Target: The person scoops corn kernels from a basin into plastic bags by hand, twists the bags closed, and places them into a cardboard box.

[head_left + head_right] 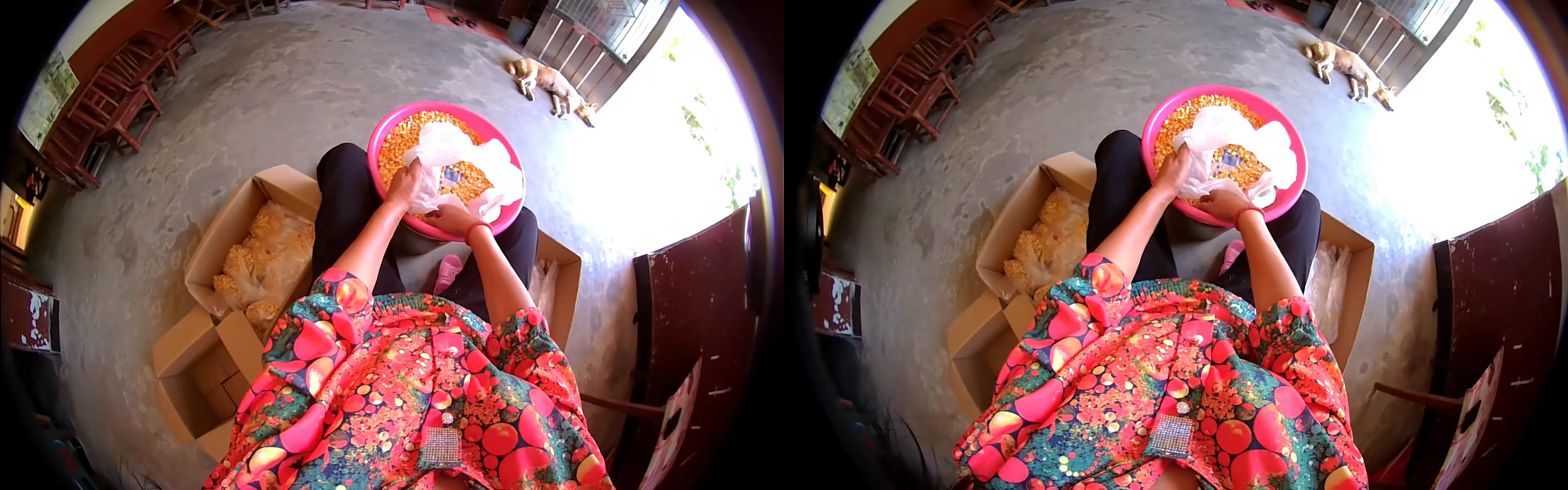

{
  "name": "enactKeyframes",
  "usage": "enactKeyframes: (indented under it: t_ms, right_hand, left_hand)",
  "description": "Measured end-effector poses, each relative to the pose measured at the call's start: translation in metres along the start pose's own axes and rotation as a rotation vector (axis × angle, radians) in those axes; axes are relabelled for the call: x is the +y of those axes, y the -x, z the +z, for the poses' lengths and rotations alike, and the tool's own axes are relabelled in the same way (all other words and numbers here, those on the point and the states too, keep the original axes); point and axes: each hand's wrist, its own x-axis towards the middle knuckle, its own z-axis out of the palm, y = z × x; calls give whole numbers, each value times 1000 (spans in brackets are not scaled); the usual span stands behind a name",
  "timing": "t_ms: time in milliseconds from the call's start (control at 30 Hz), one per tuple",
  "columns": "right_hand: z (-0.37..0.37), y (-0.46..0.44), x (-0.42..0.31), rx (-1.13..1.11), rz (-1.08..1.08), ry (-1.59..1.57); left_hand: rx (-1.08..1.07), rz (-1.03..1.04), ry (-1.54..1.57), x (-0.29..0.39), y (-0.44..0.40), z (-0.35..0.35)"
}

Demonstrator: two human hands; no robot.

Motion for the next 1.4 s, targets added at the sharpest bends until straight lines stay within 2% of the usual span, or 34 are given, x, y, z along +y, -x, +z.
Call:
enactKeyframes:
  t_ms: [200,300,367,400,433,500,633,700,800,933,1033,1100,1167,1233,1300,1333,1367,1400]
  right_hand:
    - [2,6,-6,102,-43,-31]
    - [-13,15,-17,25,33,-136]
    - [-9,16,-6,110,234,-742]
    - [-13,22,-9,137,197,-915]
    - [-14,22,-7,137,198,-914]
    - [-14,20,0,144,171,-1268]
    - [-13,18,10,108,118,-1330]
    - [-13,18,15,48,76,-1261]
    - [-11,16,17,89,64,-1288]
    - [-16,14,25,138,116,-1383]
    - [-33,19,27,54,151,-1473]
    - [-45,15,28,179,185,-1397]
    - [-55,0,39,152,162,-1453]
    - [-66,-1,16,446,247,-1468]
    - [-70,-4,21,378,225,-1500]
    - [-65,-7,26,569,-200,-800]
    - [-61,-10,32,548,34,-882]
    - [-66,5,-1,529,265,-973]
  left_hand:
    - [-38,28,-10,-2,4,-7]
    - [-34,-6,8,0,3,-7]
    - [-37,-4,28,1,3,-6]
    - [-37,-3,30,2,4,-6]
    - [-46,4,28,3,5,-6]
    - [-54,11,28,6,7,-6]
    - [-48,6,23,8,8,-4]
    - [-46,-14,31,8,7,-4]
    - [-37,-22,22,11,8,-4]
    - [-48,0,-5,11,8,-4]
    - [-50,12,12,7,5,-2]
    - [-45,22,11,5,4,-2]
    - [-52,20,51,6,4,-1]
    - [-53,29,60,6,4,-1]
    - [-54,37,69,7,5,-1]
    - [-50,36,52,9,6,-2]
    - [-46,36,36,10,7,-2]
    - [-45,35,38,9,6,-2]
